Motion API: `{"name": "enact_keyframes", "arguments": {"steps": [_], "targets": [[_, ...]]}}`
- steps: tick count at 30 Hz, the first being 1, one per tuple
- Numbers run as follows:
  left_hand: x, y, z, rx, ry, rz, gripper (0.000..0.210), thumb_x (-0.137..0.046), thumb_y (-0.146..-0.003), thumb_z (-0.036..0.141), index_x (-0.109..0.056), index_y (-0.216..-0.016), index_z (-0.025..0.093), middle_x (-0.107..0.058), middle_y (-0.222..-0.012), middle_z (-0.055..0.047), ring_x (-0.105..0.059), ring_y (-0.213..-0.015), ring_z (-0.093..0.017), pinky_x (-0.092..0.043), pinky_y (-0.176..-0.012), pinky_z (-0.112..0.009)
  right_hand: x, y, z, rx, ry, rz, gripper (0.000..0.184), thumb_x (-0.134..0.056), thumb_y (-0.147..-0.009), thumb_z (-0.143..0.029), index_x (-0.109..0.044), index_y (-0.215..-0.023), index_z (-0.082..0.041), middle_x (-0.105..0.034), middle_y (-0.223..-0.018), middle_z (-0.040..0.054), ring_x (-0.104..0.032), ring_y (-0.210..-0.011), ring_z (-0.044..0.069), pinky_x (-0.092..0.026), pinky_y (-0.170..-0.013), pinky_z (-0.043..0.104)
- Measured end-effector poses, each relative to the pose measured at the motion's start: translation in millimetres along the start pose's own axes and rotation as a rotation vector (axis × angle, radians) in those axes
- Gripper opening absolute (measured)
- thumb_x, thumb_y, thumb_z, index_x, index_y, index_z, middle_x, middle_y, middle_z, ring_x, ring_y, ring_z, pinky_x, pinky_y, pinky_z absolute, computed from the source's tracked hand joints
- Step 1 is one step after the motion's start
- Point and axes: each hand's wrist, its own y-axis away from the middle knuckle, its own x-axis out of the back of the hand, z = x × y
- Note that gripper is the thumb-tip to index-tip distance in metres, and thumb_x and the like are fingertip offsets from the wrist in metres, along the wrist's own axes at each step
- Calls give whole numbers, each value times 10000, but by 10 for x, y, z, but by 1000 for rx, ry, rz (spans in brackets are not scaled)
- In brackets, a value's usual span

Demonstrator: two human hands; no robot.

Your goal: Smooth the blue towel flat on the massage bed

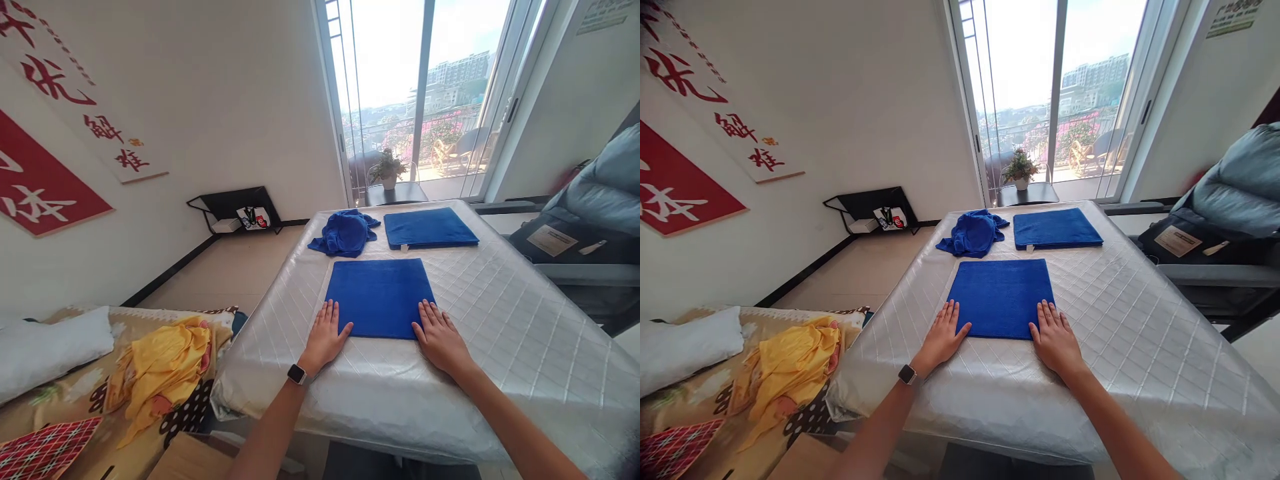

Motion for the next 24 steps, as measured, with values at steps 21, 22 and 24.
{"name": "enact_keyframes", "arguments": {"steps": [21, 22, 24], "targets": [[173, 49, -70, 15, -29, -59, 903, -144, -955, 738, -313, -1543, 74, -258, -1610, -170, -248, -1492, -287, -243, -1201, -421, 129, -589, 5, -90, 36, -34, 671, -200, -1026, -430, -270, -1556, -25, -233, -1631, 151, -187, -1509, 258, -169, -1223, 429], [246, 19, -55, 34, -26, -65, 894, -143, -951, 746, -362, -1525, 97, -319, -1588, -168, -304, -1472, -294, -275, -1186, -430, 99, -583, 11, -89, 34, -33, 672, -198, -1026, -430, -269, -1556, -23, -233, -1631, 150, -186, -1509, 258, -163, -1225, 432], [386, -110, 97, 36, -5, -30, 851, -144, -964, 731, -444, -1480, 124, -419, -1540, -161, -386, -1431, -297, -325, -1159, -437, 67, -568, 20, -88, 23, -33, 678, -192, -1026, -437, -261, -1559, -24, -230, -1633, 143, -184, -1509, 259, -158, -1227, 433]]}}
